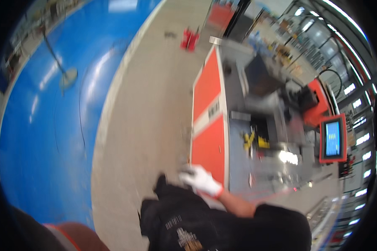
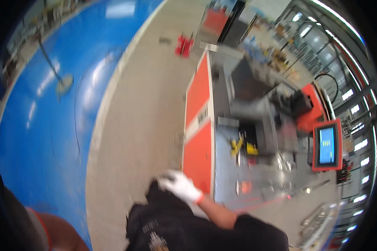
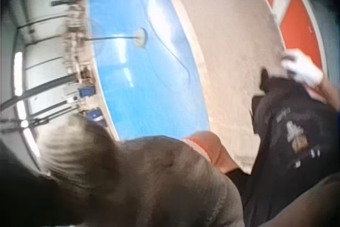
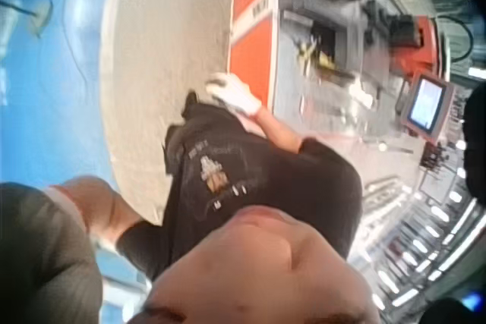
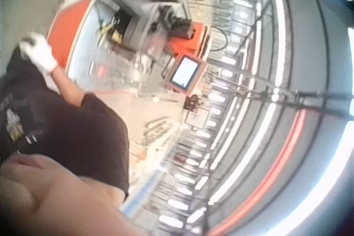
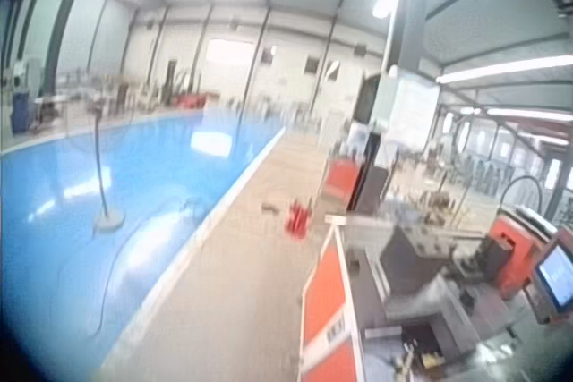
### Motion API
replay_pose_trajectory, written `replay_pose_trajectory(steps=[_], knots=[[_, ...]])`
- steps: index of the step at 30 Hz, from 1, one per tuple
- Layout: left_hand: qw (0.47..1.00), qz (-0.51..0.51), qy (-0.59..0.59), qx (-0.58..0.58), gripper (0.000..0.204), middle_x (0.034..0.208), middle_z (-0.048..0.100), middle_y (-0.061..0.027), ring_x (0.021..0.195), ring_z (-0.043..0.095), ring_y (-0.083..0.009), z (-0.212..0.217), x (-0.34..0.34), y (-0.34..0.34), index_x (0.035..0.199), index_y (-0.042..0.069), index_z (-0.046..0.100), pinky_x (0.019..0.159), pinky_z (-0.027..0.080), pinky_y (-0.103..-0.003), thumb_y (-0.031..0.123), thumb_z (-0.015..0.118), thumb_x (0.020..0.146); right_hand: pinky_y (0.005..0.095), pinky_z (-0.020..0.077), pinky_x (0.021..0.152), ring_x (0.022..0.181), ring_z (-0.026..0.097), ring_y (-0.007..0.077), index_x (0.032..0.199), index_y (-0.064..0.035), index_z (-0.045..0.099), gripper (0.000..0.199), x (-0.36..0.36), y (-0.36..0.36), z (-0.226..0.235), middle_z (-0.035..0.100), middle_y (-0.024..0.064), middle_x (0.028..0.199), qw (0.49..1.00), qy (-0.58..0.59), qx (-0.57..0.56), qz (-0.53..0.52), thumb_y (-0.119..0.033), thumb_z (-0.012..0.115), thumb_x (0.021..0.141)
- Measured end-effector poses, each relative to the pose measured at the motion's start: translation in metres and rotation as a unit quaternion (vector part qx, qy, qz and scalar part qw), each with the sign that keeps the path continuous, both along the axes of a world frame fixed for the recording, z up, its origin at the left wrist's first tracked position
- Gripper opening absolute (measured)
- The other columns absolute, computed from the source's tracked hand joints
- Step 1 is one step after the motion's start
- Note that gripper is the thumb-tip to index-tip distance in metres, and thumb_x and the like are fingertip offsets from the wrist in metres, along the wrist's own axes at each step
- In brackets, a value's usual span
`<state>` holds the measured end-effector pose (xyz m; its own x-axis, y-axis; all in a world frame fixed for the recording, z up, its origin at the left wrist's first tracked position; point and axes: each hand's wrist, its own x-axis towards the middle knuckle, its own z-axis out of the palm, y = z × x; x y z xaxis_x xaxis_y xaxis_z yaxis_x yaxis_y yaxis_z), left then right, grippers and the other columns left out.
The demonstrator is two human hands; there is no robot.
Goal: The person uses a press brake to bend a metal strip, measures it with a tape measure, and repeatedly repositions and bends the strip to achieve the desired curvature. The person also briefly compares the bent strip against a metal rack.
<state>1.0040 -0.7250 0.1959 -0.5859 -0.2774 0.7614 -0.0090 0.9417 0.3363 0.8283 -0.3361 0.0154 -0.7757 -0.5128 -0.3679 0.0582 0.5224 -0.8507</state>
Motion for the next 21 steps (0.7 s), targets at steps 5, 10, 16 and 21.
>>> replay_pose_trajectory(steps=[5, 10, 16, 21], knots=[[0.997, -0.052, -0.025, 0.051, 0.052, 0.115, 0.071, -0.0173, 0.102, 0.07, -0.0268, 0.008, -0.185, -0.085, 0.136, -0.006, 0.059, 0.088, 0.058, -0.038, 0.032, 0.058, 0.1, 0.0437, 0.0555, 0.095, 0.102, 0.07, 0.0336, 0.138, -0.0072, 0.059, 0.066, -0.034, -0.018, 0.028, 0.072, 0.0199, 0.115, 0.992, -0.027, 0.005, -0.12, -0.041, 0.081, 0.086], [0.997, -0.061, -0.025, 0.043, 0.05, 0.115, 0.072, -0.0158, 0.101, 0.07, -0.0257, -0.002, -0.315, -0.176, 0.134, -0.006, 0.06, 0.088, 0.057, -0.037, 0.03, 0.059, 0.1, 0.0371, 0.0571, 0.084, 0.091, 0.07, 0.0231, 0.131, -0.0017, 0.065, 0.049, -0.104, -0.101, 0.003, 0.074, 0.0156, 0.107, 0.981, -0.049, 0.048, -0.184, -0.03, 0.075, 0.093], [0.99, -0.144, -0.013, -0.004, 0.046, 0.114, 0.072, -0.014, 0.101, 0.07, -0.0243, -0.015, -0.511, -0.285, 0.132, -0.005, 0.062, 0.088, 0.057, -0.037, 0.029, 0.061, 0.099, 0.0296, 0.0566, 0.068, 0.076, 0.067, 0.0122, 0.123, 0.0041, 0.07, 0.033, -0.265, -0.199, -0.069, 0.074, 0.0105, 0.092, 0.927, -0.104, -0.066, -0.354, -0.019, 0.07, 0.099], [0.981, -0.187, 0.001, -0.05, 0.044, 0.113, 0.072, -0.0125, 0.1, 0.07, -0.0232, 0.04, -0.615, -0.227, 0.13, -0.004, 0.063, 0.088, 0.057, -0.036, 0.027, 0.062, 0.099, 0.0277, 0.0537, 0.064, 0.07, 0.064, 0.0122, 0.123, 0.005, 0.069, 0.032, -0.324, -0.183, -0.021, 0.072, 0.0079, 0.088, 0.863, -0.155, -0.224, -0.425, -0.015, 0.073, 0.098]])
